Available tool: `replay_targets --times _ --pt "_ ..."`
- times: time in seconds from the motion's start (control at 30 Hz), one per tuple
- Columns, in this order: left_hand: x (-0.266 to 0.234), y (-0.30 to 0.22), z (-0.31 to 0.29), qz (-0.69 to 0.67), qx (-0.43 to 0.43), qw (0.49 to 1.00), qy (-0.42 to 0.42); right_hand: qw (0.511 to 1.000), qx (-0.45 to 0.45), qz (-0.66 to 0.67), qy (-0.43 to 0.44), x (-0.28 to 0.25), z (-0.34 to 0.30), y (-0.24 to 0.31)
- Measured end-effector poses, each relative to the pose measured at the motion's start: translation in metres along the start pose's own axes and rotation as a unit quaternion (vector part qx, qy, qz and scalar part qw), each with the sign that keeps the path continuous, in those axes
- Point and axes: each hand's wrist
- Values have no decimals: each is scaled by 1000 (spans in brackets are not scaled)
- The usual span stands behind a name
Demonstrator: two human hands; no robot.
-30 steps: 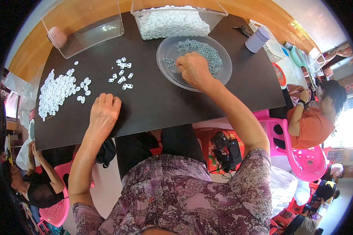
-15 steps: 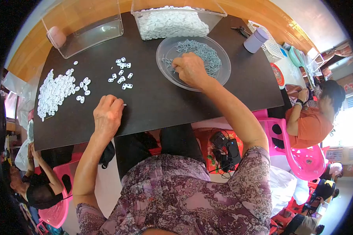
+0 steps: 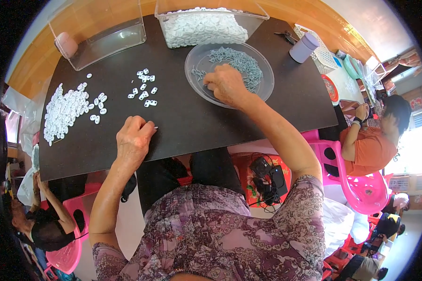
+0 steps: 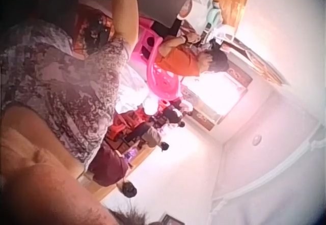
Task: Manually assembling small white plastic components by inserting blue pins into designated holes.
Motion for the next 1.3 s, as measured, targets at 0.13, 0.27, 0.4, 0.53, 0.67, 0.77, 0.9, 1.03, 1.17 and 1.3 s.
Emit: replay_targets --times 0.13,0.27,0.4,0.53,0.67,0.77,0.9,1.03,1.17,1.3 --pt "3 -5 2 20 20 1000 -4 999 6 -19 -48 4 1 -2" --pt "3 -5 -1 7 4 1000 -10 997 29 -27 -59 4 1 -9" --pt "2 -5 -2 -27 -24 999 -22 999 19 24 -29 2 0 -7" --pt "-1 -10 0 -99 -63 992 -46 1000 -11 27 -11 3 4 2" --pt "-5 -9 -3 -165 -96 980 -57 999 -27 6 22 6 8 2" --pt "-9 -12 -4 -236 -165 956 -58 999 -41 -6 19 9 7 2" --pt "-9 -13 -7 -414 -316 850 -71 994 -80 -68 33 10 9 1" --pt "-13 -17 -7 -503 -403 760 -81 996 -56 -63 20 7 9 0" --pt "-14 -23 -4 -496 -416 754 -114 1000 -2 -1 13 -15 13 14" --pt "-11 -30 3 -528 -400 733 -155 957 111 267 4 -44 9 83"
Point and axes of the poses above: each hand's wrist, its own z-axis towards the middle knuckle, its own x-axis out of the palm, y = z × x, and after that the axes turned 8 degrees about -z, right-handed
